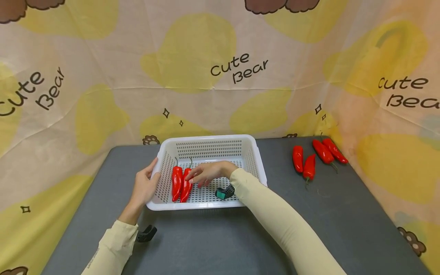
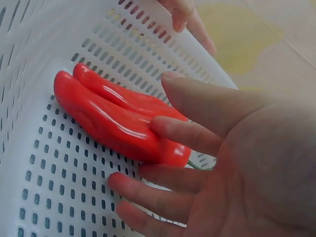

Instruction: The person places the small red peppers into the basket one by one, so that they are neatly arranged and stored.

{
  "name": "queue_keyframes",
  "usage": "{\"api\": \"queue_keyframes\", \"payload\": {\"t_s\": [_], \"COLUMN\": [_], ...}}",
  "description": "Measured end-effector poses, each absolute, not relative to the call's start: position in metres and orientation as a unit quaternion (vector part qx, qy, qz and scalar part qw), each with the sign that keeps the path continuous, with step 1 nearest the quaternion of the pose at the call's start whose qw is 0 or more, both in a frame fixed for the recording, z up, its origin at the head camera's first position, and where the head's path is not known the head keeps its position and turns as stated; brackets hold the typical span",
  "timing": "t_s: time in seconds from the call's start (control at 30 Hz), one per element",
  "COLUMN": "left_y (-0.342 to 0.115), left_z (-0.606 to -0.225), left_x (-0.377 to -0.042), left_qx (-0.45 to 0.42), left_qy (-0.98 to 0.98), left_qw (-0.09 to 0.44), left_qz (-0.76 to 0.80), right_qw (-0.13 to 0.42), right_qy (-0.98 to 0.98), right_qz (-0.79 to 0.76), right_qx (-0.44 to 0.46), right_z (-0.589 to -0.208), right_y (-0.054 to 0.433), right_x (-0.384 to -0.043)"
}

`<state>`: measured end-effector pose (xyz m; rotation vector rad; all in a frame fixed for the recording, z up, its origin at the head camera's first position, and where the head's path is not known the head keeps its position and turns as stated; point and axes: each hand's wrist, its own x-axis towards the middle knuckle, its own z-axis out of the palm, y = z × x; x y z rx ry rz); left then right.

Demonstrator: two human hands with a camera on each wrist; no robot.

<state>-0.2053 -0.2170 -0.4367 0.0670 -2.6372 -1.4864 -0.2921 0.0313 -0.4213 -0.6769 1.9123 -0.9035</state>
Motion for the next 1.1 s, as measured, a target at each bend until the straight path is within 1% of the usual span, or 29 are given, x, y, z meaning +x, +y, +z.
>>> {"api": "queue_keyframes", "payload": {"t_s": [0.17,0.6,0.93,1.1], "left_y": [-0.2165,-0.2161,-0.2162,-0.2164], "left_z": [-0.4368,-0.4368,-0.436,-0.4357], "left_x": [-0.2053,-0.2052,-0.2046,-0.2046], "left_qx": [0.023,0.029,0.031,0.034], "left_qy": [-0.868,-0.869,-0.87,-0.87], "left_qw": [0.057,0.052,0.056,0.055], "left_qz": [-0.493,-0.491,-0.49,-0.488], "right_qw": [0.448,0.45,0.433,0.417], "right_qy": [0.769,0.769,0.778,0.785], "right_qz": [-0.357,-0.376,-0.384,-0.384], "right_qx": [-0.285,-0.257,-0.243,-0.249], "right_z": [-0.4196,-0.4186,-0.4172,-0.4155], "right_y": [0.0314,0.0311,0.0324,0.0346], "right_x": [-0.2916,-0.291,-0.2917,-0.2924]}}
